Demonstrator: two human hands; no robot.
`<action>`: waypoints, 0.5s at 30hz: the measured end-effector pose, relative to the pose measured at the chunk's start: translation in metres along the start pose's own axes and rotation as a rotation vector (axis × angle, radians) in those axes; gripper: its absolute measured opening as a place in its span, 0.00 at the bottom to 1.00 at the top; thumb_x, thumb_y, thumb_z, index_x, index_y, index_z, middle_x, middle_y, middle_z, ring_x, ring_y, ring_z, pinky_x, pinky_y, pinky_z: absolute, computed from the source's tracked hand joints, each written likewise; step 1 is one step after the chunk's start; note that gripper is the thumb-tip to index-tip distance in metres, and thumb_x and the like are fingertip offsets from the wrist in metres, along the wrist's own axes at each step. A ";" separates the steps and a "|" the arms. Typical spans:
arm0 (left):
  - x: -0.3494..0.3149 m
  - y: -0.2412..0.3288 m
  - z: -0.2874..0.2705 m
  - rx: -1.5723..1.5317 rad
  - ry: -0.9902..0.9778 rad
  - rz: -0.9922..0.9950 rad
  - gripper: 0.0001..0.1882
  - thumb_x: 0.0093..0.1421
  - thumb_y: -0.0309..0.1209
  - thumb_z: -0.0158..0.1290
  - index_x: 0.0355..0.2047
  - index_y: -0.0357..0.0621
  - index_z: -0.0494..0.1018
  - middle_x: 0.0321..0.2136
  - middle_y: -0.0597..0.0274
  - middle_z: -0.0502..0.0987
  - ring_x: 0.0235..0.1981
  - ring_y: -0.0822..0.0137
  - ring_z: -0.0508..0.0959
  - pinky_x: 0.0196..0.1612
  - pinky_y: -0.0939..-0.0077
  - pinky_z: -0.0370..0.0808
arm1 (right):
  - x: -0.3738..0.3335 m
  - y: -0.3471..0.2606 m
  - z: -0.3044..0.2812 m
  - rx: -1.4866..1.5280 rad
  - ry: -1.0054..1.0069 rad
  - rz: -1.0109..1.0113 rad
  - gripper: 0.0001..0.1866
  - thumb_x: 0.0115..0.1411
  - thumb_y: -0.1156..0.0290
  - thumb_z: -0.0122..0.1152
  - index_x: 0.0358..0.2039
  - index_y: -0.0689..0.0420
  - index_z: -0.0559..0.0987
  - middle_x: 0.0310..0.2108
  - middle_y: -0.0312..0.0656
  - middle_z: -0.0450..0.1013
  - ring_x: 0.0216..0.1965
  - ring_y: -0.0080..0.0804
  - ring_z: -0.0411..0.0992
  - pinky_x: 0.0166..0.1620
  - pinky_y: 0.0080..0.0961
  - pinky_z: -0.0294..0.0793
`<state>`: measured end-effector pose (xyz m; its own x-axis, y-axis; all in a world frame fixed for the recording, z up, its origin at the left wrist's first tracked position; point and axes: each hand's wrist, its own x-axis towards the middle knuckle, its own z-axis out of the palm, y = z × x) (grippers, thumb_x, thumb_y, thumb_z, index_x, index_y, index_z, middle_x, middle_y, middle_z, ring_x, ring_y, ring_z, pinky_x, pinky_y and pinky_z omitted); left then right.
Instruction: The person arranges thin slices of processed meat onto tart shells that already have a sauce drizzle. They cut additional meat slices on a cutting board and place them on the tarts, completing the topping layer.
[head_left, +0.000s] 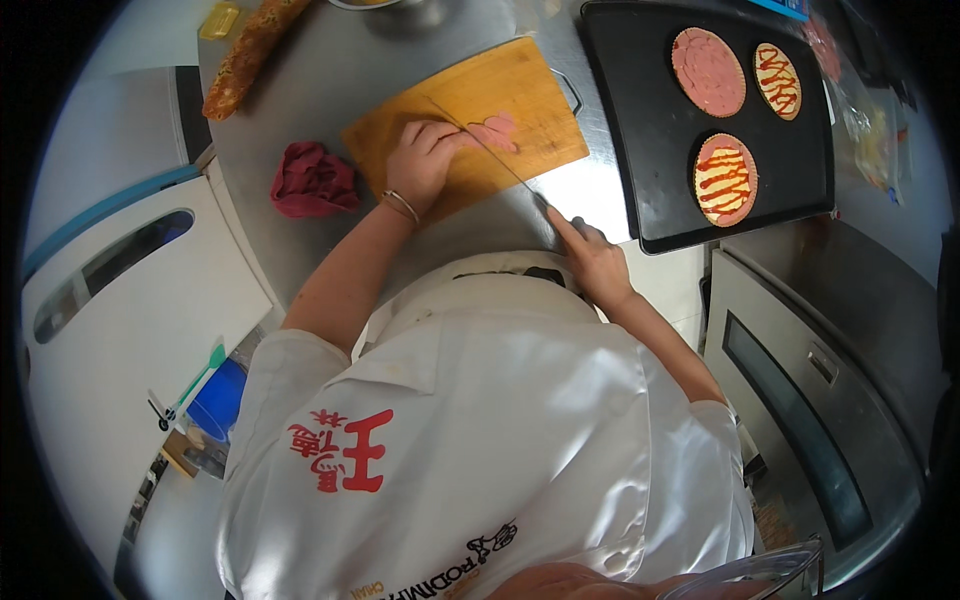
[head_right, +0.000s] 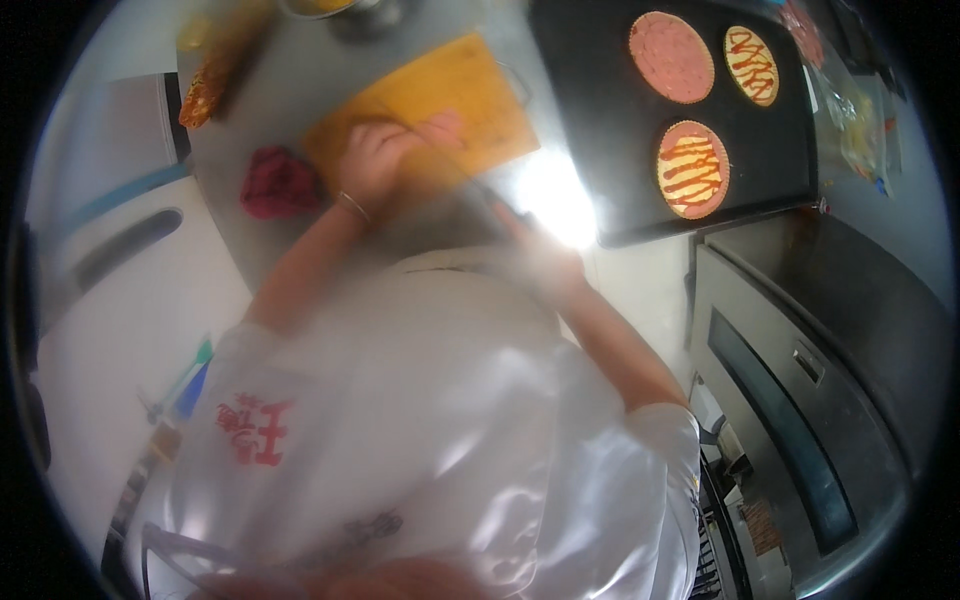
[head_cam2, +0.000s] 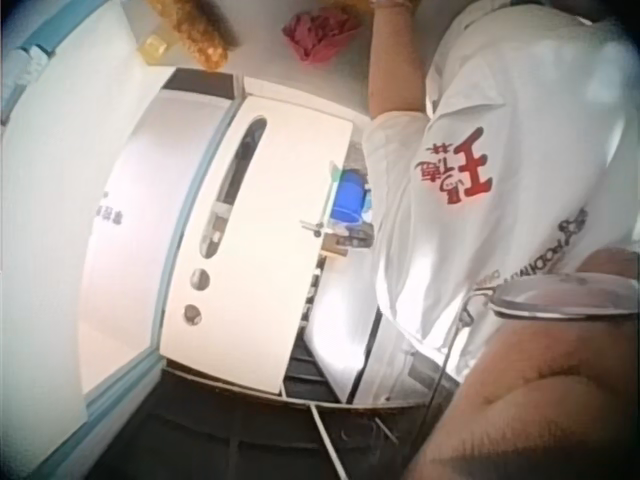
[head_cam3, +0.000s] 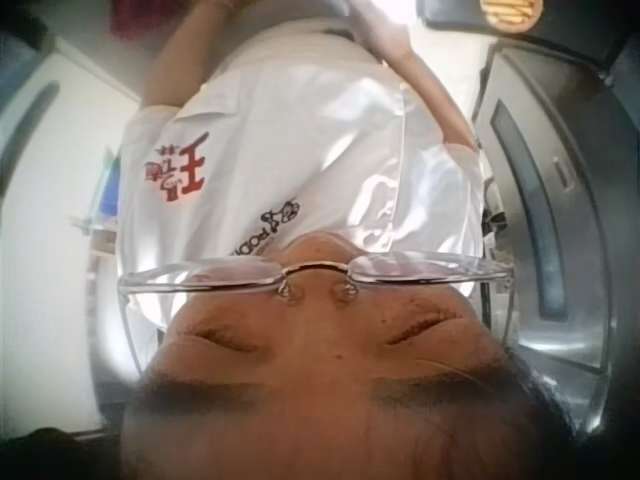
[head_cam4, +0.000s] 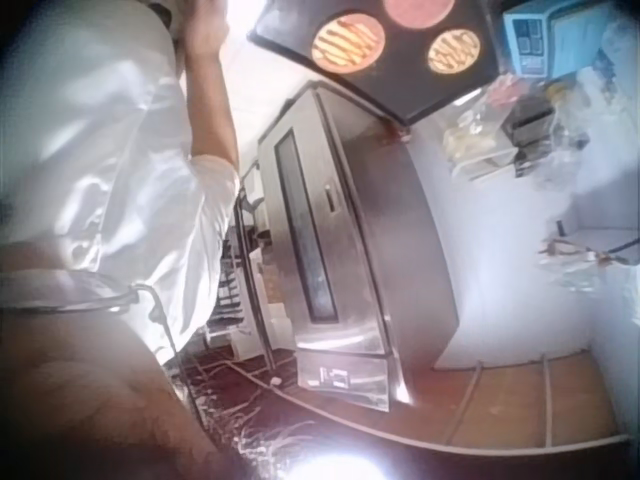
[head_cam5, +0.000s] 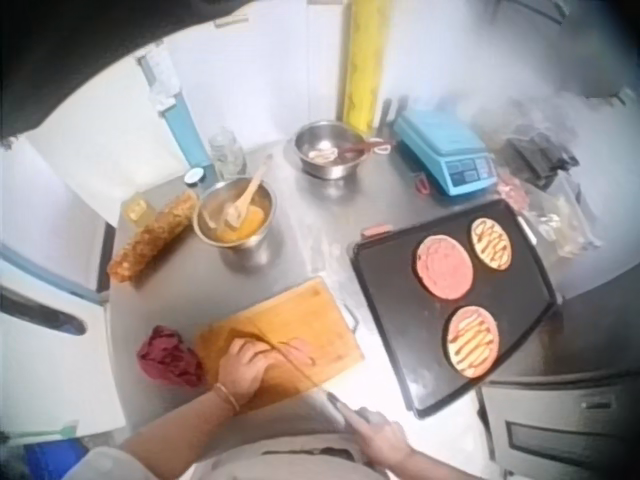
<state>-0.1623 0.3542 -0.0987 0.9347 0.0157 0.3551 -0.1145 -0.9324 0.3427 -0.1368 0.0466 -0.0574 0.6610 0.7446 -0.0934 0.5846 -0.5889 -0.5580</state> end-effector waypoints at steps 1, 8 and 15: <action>0.000 -0.002 0.000 0.001 0.004 0.006 0.12 0.50 0.27 0.55 0.35 0.55 0.80 0.37 0.71 0.77 0.42 0.62 0.75 0.40 0.71 0.78 | -0.008 -0.001 -0.003 0.021 0.010 0.002 0.33 0.62 0.76 0.54 0.67 0.41 0.63 0.31 0.47 0.72 0.23 0.47 0.74 0.27 0.40 0.76; -0.001 -0.001 -0.001 -0.048 0.001 -0.006 0.12 0.51 0.26 0.54 0.35 0.57 0.80 0.38 0.73 0.77 0.43 0.62 0.75 0.42 0.72 0.77 | -0.082 0.048 0.014 -0.066 -0.065 0.075 0.34 0.61 0.77 0.57 0.67 0.41 0.64 0.25 0.43 0.70 0.20 0.42 0.71 0.24 0.37 0.73; -0.009 -0.011 0.010 -0.091 -0.011 0.010 0.14 0.46 0.37 0.61 0.37 0.59 0.80 0.38 0.66 0.76 0.44 0.55 0.74 0.48 0.63 0.73 | -0.057 0.022 0.006 -0.034 -0.084 0.082 0.34 0.61 0.77 0.57 0.67 0.40 0.63 0.29 0.46 0.72 0.22 0.44 0.73 0.26 0.37 0.75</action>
<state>-0.1657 0.3612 -0.1143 0.9370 0.0025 0.3494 -0.1532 -0.8957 0.4174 -0.1644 -0.0066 -0.0697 0.6665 0.7161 -0.2074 0.5466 -0.6586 -0.5172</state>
